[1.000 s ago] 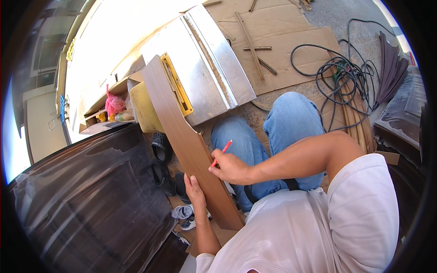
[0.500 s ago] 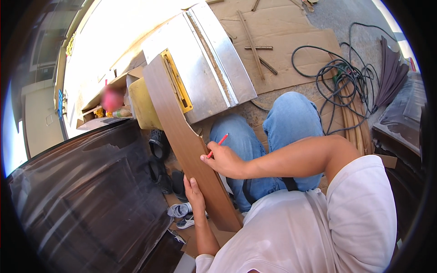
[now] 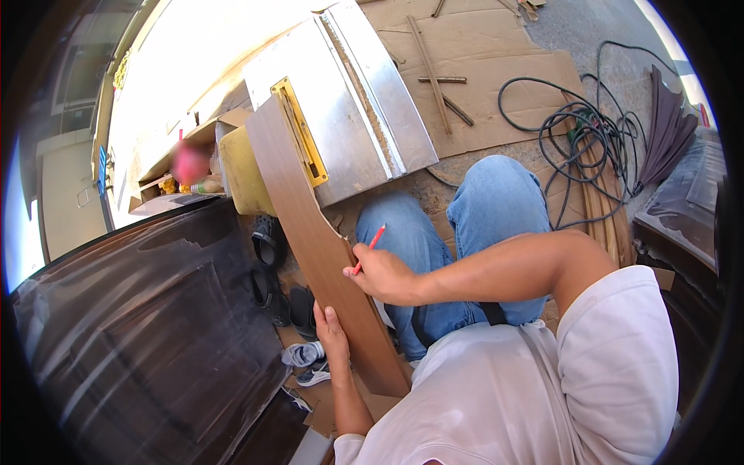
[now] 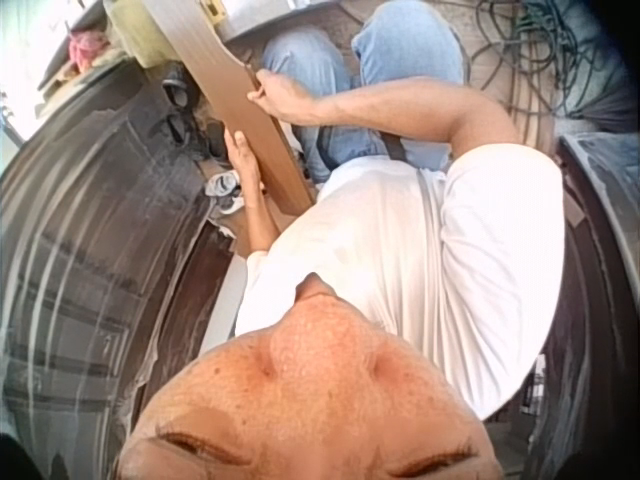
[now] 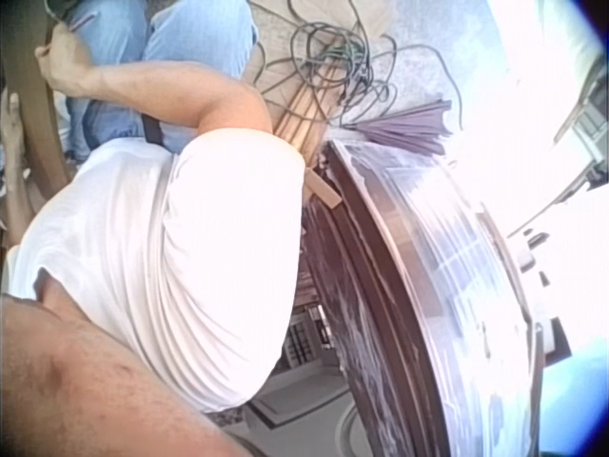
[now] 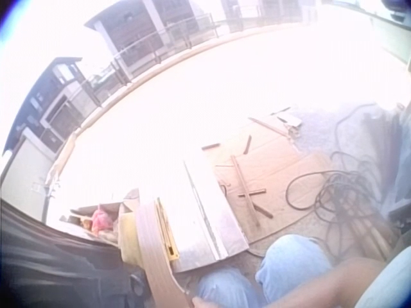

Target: The person uses a saw to cut a wooden plank and then places it into a partially completed wood floor.

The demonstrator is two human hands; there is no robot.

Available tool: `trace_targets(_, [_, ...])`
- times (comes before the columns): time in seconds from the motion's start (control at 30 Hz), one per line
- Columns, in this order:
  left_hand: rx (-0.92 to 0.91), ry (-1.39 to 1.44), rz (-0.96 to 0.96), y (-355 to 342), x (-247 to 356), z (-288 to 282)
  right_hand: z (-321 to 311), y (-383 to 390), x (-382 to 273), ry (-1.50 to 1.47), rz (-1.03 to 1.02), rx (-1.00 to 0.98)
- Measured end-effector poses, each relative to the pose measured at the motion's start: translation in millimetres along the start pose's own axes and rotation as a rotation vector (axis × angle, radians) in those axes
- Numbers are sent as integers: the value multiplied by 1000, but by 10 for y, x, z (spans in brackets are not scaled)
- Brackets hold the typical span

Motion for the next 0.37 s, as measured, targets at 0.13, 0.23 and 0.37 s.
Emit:
trace_targets(0.13, [8, -25, 5, 34, 1, -9, 5, 30, -20, 9, -4, -5])
trace_targets(0.23, [17, -51, -6, 65, -9, -25, 17, 60, -12, -15, 13, -36])
trace_targets(0.37, [-2, -31, -9, 83, -61, -42, 60, 78, 26, -9, -9, -50])
Point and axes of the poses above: each hand's wrist, its own y-axis away from the middle knuckle, its own z-axis out of the palm, x = y × z, the point moved 5 cm from there along -y, towards the middle knuckle, and after that the axes turned 15 degrees about -z, right-handed, at the moved point
